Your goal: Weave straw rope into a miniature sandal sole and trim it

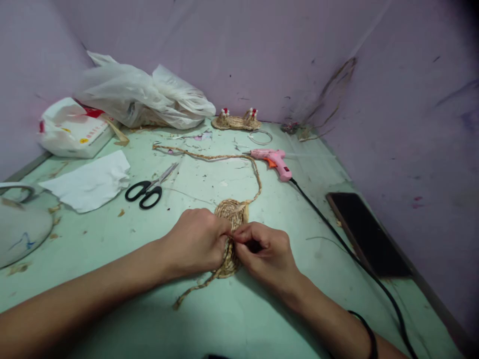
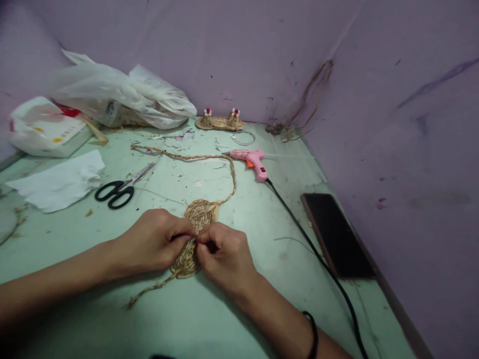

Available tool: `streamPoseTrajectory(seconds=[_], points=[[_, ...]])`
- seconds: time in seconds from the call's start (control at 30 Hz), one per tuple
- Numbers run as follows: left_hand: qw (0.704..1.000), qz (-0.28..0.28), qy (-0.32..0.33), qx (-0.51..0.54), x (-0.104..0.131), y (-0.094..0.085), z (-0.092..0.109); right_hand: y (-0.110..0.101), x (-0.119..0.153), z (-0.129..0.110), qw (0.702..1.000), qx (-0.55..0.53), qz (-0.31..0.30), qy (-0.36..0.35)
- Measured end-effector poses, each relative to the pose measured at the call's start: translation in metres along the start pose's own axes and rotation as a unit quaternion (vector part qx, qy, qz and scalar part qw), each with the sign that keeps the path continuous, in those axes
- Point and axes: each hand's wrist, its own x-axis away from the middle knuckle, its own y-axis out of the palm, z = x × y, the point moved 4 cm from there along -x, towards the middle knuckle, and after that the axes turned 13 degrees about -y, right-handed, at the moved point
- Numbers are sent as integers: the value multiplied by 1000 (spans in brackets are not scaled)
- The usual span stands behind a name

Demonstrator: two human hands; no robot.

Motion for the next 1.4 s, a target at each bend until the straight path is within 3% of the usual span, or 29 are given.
streamPoseTrajectory(seconds=[0.13, 0.27, 0.33, 0.4, 0.43, 0.5, 0.57, 0.63, 0.7, 0.77, 0.83, 0.9, 0.93, 1.0, 1.07, 1.13, 1.17, 1.23, 1.3, 1.4], points=[[995, -74, -49, 55, 3, -9, -16, 0, -1, 0, 1000, -3, -1, 9], [991, -84, -100, -6, 3, -52, -41, 1, -1, 2, 1000, -6, 2, 28], [993, -30, -102, -54, -1, -82, -41, 2, -1, 2, 999, -7, 3, 37], [986, 104, -88, -97, -7, -115, -24, 2, -1, 2, 999, -2, 4, 42], [975, 173, -82, -113, -8, -128, -8, 2, -1, 2, 999, 1, 4, 42], [963, 241, 24, -118, -11, -138, 39, 2, -1, 1, 999, 6, 6, 39], [960, 217, 164, -61, -12, -133, 90, 2, -1, 1, 999, 21, 8, 40], [929, 140, 342, -23, -7, -119, 132, 2, -1, 2, 997, 52, 6, 55], [914, 162, 372, 3, -7, -113, 142, 3, 0, 4, 996, 62, 0, 69], [919, 228, 317, 53, -9, -111, 120, 3, 0, 6, 997, 35, -1, 70], [915, 328, 199, 125, -7, -111, 77, 3, 1, 7, 998, -1, 3, 70], [914, 342, 102, 190, -3, -100, 34, 3, 2, 8, 997, -18, 6, 70], [925, 293, 82, 229, -2, -89, 18, 3, 2, 8, 998, -24, 5, 66], [939, 120, 28, 322, -5, -57, -2, 2, 1, 5, 999, -24, 4, 45], [901, -23, -53, 429, -10, -24, -12, 1, 0, 1, 1000, -11, -2, 9], [861, -101, -103, 488, -17, 1, -13, 1, -2, -4, 999, 13, -9, -34], [859, -106, -102, 490, -21, 8, -13, 1, -3, -7, 998, 28, -13, -56], [888, -73, -57, 451, -29, 14, -13, 1, -3, -11, 993, 67, -30, -90], [921, -34, 3, 389, -33, 14, -12, 2, -1, -13, 985, 117, -44, -118], [946, -33, 51, 319, -31, 13, -13, 4, 2, -16, 968, 189, -41, -157]])
